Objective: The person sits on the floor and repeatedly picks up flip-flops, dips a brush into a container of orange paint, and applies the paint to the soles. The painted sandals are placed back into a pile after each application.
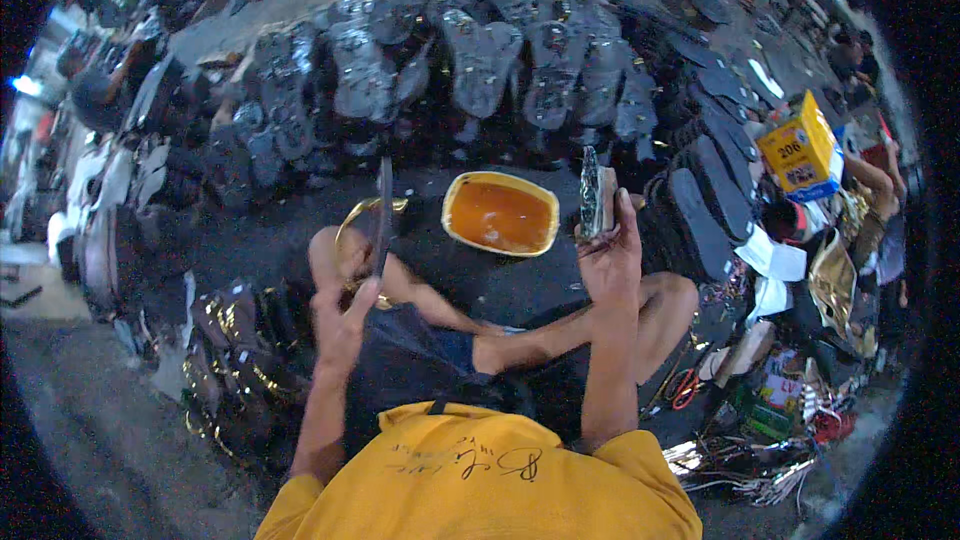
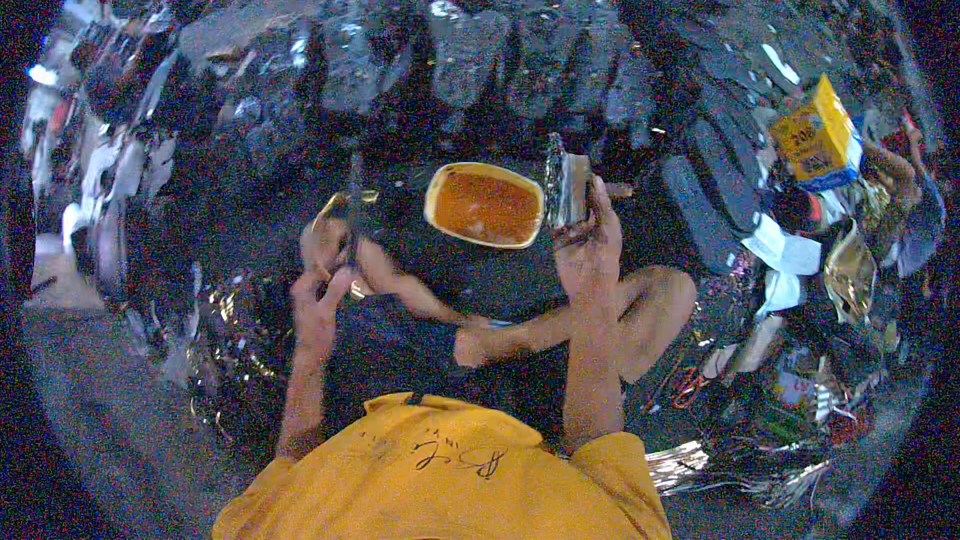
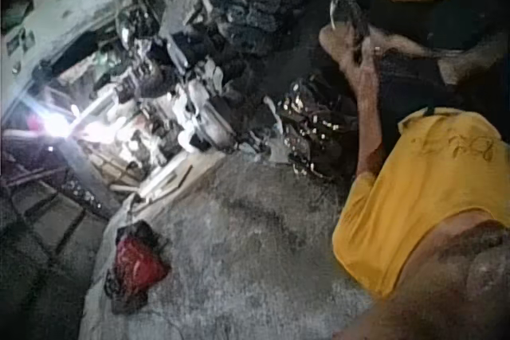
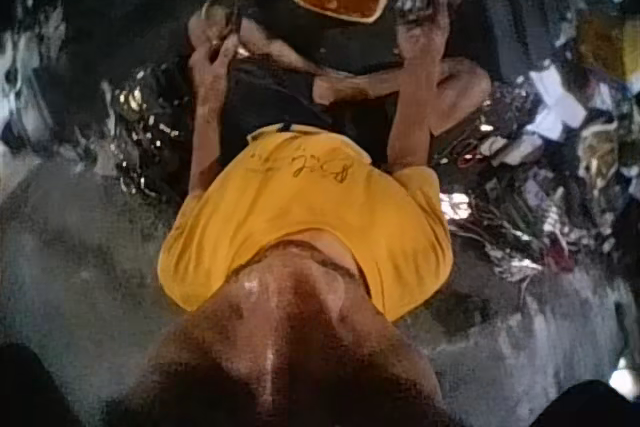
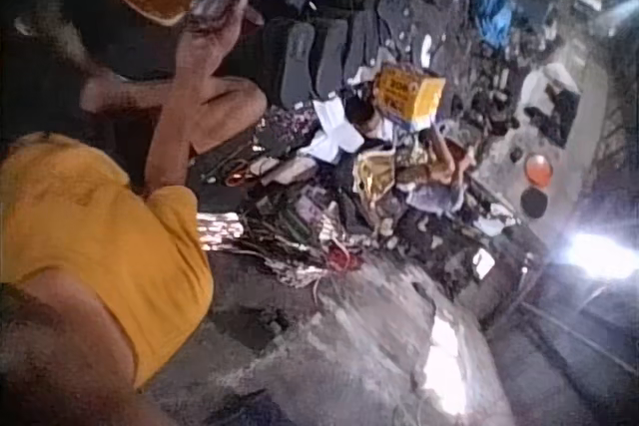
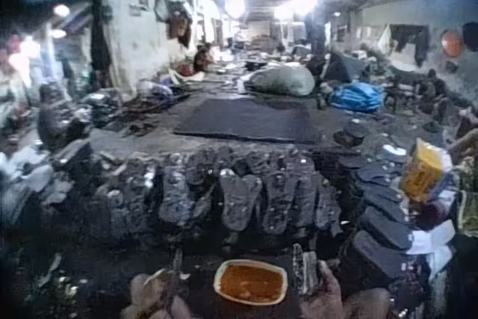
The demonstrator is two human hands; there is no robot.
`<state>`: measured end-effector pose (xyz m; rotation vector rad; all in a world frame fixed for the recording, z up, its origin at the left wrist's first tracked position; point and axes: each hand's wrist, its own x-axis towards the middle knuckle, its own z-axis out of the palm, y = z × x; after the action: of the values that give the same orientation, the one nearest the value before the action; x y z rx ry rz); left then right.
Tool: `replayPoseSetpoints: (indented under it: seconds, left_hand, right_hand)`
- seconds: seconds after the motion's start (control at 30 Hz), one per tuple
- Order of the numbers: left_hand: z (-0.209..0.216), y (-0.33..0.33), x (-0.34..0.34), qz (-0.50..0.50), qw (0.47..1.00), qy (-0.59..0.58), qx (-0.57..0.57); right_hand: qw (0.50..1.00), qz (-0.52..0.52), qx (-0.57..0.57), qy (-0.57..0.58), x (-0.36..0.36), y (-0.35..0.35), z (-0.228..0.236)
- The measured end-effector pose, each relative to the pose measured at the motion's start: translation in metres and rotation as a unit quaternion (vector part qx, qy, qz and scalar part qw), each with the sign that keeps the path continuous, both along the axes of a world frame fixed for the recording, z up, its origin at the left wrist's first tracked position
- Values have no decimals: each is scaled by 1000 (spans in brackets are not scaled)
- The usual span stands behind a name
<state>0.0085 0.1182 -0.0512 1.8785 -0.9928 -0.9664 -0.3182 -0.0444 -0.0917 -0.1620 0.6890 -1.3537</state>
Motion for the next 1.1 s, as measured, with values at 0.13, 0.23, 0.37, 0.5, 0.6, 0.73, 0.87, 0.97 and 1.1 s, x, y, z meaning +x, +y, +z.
replayPoseSetpoints:
  seconds: [0.13, 0.23, 0.37, 0.5, 0.6, 0.73, 0.87, 0.97, 1.1]
  left_hand:
    - [-17, -26, -45, 59, 867, 490, -67]
    - [-11, -27, -64, 59, 860, 501, -76]
    - [5, -25, -85, 45, 900, 423, -98]
    - [-2, -19, -82, -47, 844, 518, -134]
    - [-8, -40, -90, 39, 826, 544, -143]
    - [-26, -18, -82, -69, 899, 417, -113]
    - [-17, -30, -86, 8, 854, 497, -151]
    - [-18, -57, -73, -42, 804, 550, -222]
    - [-21, -83, -78, -103, 694, 669, -244]
  right_hand:
    - [989, 73, -39, 121, 18, -11, -9]
    - [962, -72, -146, 218, 54, -8, 56]
    - [833, -93, -251, 484, 95, 0, 71]
    - [845, -98, -230, 472, 84, -24, 62]
    - [832, -10, -307, 461, 90, 19, 46]
    - [888, -38, -200, 413, 83, -8, 83]
    - [850, 2, -237, 470, 82, 4, 80]
    - [908, -19, -216, 358, 92, 51, 72]
    - [787, -70, -347, 505, 105, 59, 52]
